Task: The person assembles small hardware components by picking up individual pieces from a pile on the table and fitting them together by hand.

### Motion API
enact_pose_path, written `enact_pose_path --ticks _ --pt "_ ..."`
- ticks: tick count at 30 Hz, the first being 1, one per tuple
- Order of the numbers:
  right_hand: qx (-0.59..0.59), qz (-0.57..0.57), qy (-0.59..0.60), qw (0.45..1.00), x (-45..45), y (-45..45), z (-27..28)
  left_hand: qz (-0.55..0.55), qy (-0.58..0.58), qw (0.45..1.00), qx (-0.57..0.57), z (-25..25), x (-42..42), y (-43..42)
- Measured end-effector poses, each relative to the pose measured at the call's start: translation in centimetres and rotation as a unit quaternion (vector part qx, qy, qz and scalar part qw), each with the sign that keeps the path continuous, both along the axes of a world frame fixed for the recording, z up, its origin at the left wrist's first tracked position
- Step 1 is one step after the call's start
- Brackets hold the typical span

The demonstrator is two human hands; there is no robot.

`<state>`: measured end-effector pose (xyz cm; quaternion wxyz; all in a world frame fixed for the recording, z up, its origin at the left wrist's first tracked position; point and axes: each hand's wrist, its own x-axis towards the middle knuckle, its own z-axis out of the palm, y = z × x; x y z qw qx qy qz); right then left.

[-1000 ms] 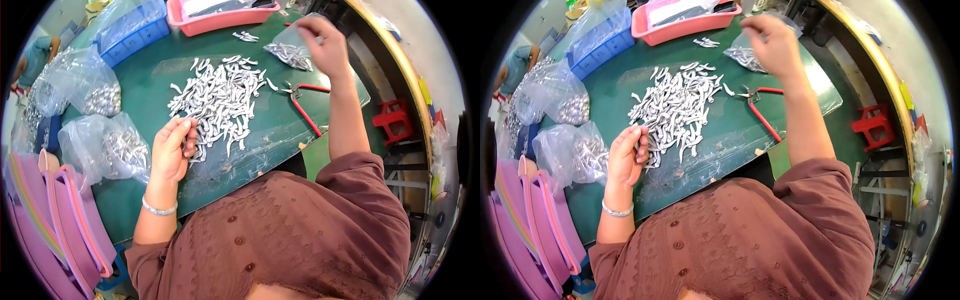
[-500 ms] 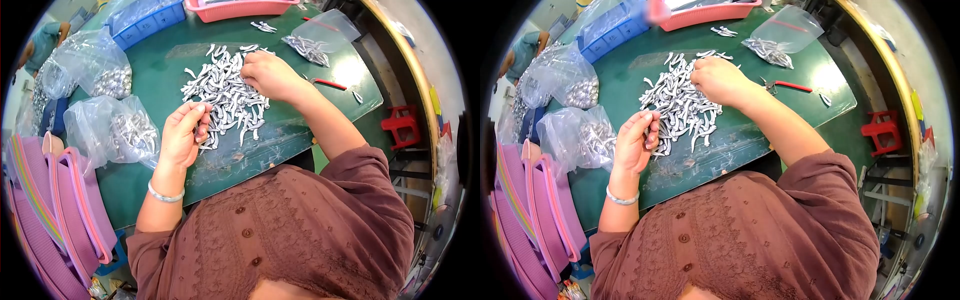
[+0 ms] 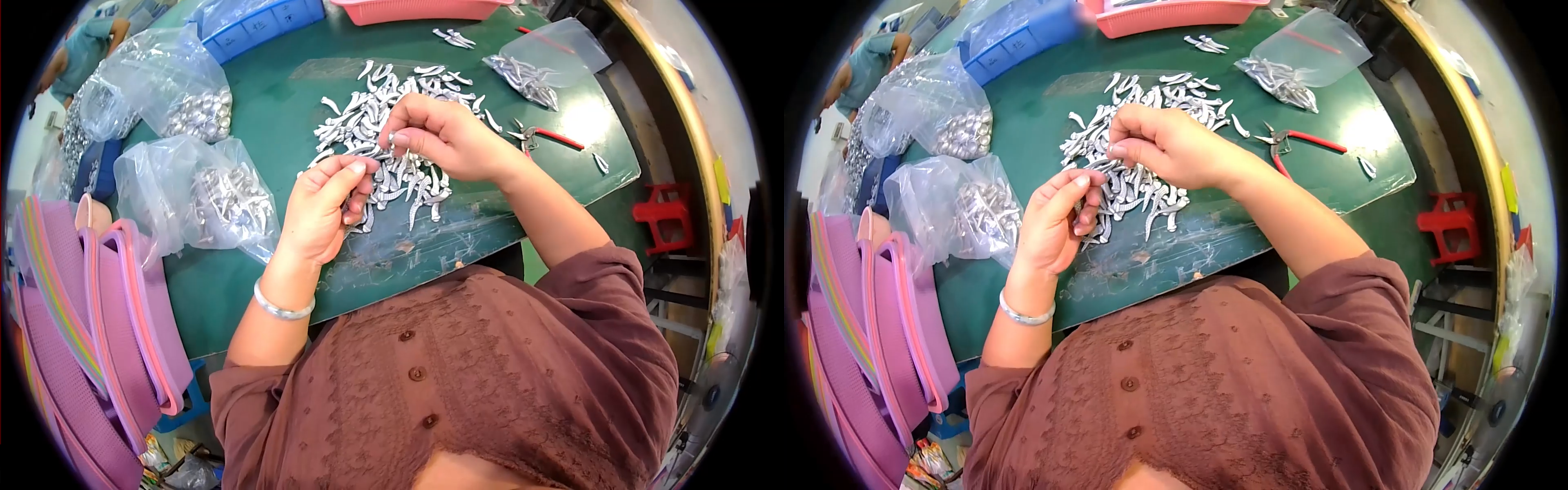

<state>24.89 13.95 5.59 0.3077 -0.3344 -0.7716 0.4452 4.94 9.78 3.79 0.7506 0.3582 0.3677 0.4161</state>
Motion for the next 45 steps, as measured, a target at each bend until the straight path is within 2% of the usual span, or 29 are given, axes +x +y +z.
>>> enact_pose_path --ticks 7,11,20,29,31,33,36,38,41,44,45 --pt "0.037 -0.011 0.047 0.998 -2.1 -0.8 -0.7 0.03 -0.025 0.999 -0.003 0.2 0.0 0.0" --pt "0.188 -0.034 -0.012 0.982 -2.4 -1.1 -0.7 0.032 -0.023 0.999 -0.006 -0.1 0.0 0.1" --pt "0.236 -0.06 -0.004 0.97 -2.1 -1.1 -1.8 0.035 -0.016 0.999 -0.018 -0.5 0.0 0.3" --pt "0.209 -0.071 -0.006 0.975 -2.0 -1.2 -1.9 0.025 -0.004 1.0 -0.017 -0.5 0.1 0.3" --pt "0.253 -0.079 -0.01 0.964 -1.9 -1.2 -2.0 0.037 0.023 0.999 -0.005 -0.2 -0.1 0.0" --pt "0.306 -0.102 -0.019 0.946 -0.7 -0.6 -0.5 0.034 0.023 0.999 -0.002 0.1 0.3 0.3" --pt "0.358 -0.241 -0.008 0.902 3.2 0.9 2.7 0.045 0.017 0.999 -0.017 0.1 0.2 0.3" --pt "0.403 -0.371 -0.028 0.836 6.8 1.8 4.9 0.04 0.001 0.999 -0.015 0.0 0.1 0.3" --pt "0.512 -0.507 -0.109 0.685 12.9 3.1 7.1 0.036 -0.007 0.999 -0.012 -0.1 0.0 0.2" --pt "0.511 -0.533 -0.192 0.646 16.9 3.7 7.6 0.031 -0.007 0.999 -0.011 0.0 0.1 0.2" --pt "0.496 -0.519 -0.222 0.659 17.8 3.9 7.5 0.032 -0.005 0.999 -0.011 0.0 0.2 0.2"
